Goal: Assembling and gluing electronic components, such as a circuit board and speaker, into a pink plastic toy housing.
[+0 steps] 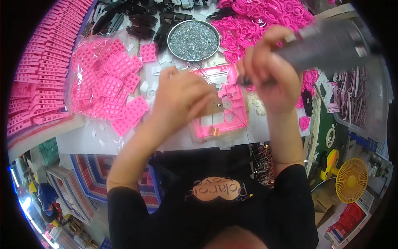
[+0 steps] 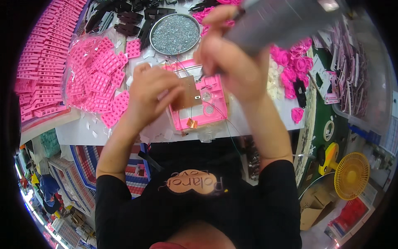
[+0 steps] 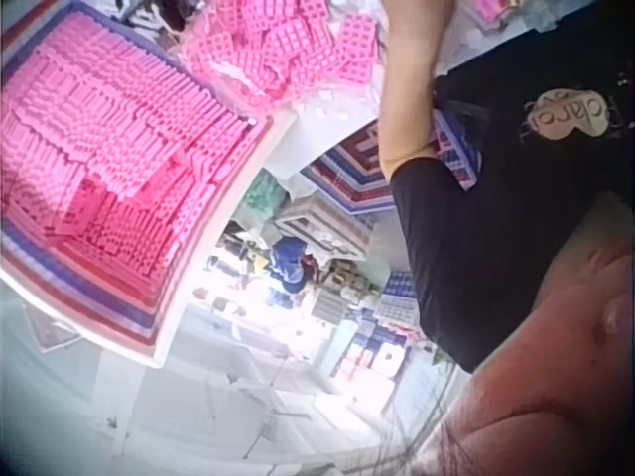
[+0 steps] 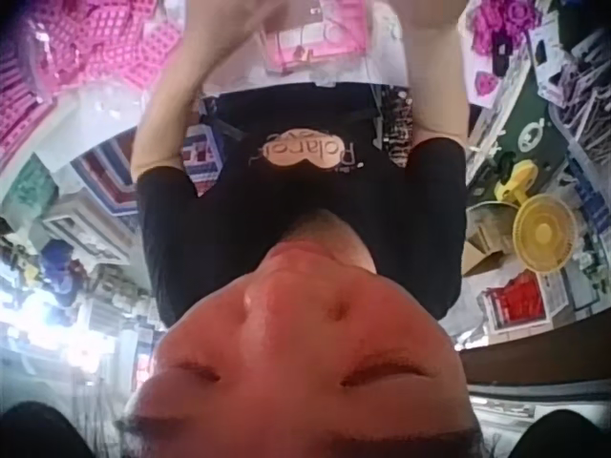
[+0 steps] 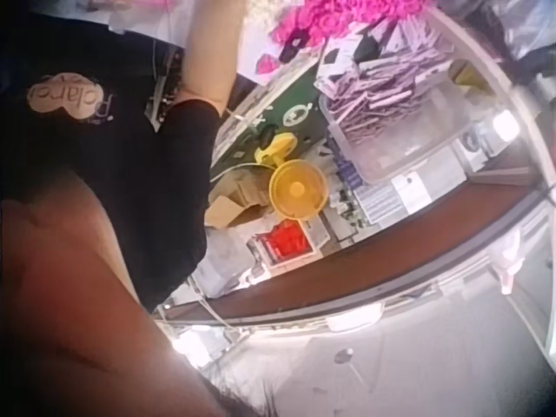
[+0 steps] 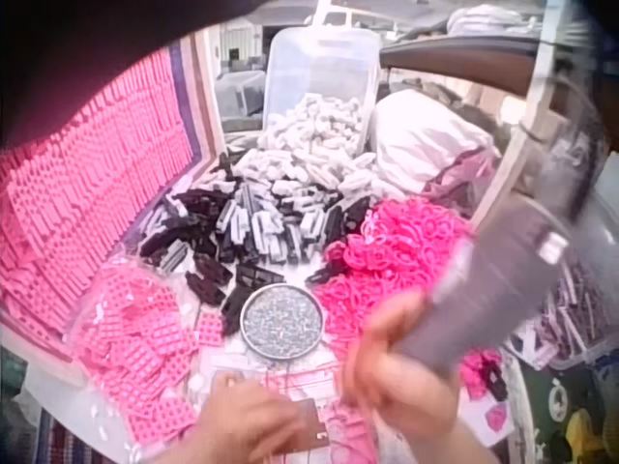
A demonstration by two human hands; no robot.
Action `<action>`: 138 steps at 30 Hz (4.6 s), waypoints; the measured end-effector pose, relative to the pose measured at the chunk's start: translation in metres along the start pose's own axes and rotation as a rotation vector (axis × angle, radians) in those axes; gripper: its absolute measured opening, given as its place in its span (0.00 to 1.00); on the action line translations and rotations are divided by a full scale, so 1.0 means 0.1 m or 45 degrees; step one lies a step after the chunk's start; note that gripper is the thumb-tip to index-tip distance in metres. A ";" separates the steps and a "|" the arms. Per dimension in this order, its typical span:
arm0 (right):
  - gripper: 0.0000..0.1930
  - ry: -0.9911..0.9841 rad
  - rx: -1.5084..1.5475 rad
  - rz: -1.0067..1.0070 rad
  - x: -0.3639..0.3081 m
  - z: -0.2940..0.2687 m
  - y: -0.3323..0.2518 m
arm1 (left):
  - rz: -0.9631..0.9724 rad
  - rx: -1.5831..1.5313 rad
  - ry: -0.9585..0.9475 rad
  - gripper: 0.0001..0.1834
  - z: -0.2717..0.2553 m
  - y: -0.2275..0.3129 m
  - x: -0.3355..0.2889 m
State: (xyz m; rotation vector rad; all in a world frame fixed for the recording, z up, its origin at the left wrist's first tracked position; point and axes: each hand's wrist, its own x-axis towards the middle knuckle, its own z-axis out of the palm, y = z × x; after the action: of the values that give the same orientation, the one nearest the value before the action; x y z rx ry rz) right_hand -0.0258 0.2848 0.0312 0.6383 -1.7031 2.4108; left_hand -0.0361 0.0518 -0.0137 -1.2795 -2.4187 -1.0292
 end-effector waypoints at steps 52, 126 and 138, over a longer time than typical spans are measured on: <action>0.10 -0.101 -0.320 0.045 -0.23 0.28 0.57 | -0.299 -0.020 0.026 0.06 0.36 0.17 -0.54; 0.13 -0.169 -0.159 -0.014 -0.16 0.57 0.68 | -0.477 0.091 0.168 0.19 0.18 0.27 -0.79; 0.09 -0.316 -0.363 0.009 -0.10 0.61 0.76 | -0.551 0.039 0.017 0.15 0.54 0.61 -1.32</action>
State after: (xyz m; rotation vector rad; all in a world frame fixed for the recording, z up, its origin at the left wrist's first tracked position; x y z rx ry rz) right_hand -0.0260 0.2020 -0.0223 0.9170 -2.0940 2.1041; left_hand 0.0976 0.0262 -0.0875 -0.7472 -2.7551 -1.0869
